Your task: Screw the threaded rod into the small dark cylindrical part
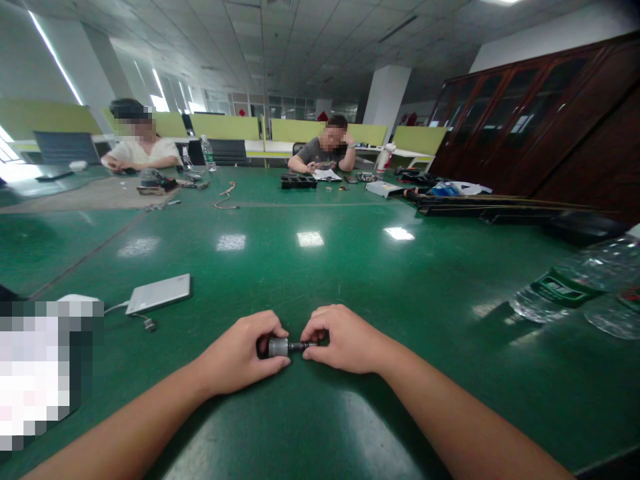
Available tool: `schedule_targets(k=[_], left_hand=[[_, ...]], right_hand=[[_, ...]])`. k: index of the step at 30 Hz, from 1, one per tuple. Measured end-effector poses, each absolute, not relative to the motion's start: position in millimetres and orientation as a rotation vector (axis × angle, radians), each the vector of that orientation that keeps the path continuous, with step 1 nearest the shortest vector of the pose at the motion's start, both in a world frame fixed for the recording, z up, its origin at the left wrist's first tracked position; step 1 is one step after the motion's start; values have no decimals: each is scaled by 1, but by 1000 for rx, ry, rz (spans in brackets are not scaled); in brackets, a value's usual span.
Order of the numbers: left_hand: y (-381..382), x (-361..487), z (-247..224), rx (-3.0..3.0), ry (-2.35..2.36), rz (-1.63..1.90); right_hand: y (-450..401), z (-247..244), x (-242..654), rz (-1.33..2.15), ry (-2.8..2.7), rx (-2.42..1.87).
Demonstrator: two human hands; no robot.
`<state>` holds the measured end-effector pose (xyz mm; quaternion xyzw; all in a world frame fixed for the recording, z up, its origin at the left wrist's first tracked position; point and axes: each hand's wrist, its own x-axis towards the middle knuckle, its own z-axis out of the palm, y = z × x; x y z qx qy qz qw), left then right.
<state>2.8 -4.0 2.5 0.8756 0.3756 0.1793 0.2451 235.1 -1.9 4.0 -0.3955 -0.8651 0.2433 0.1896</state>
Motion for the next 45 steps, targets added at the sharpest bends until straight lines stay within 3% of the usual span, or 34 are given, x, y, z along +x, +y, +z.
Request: schedule_targets(k=[32, 45], left_hand=[[-4, 1, 3, 2376, 994, 508], [-5, 2, 2, 2382, 998, 527]], right_hand=[[4, 14, 262, 845, -2435, -1267], [-4, -1, 222, 735, -2350, -1118]])
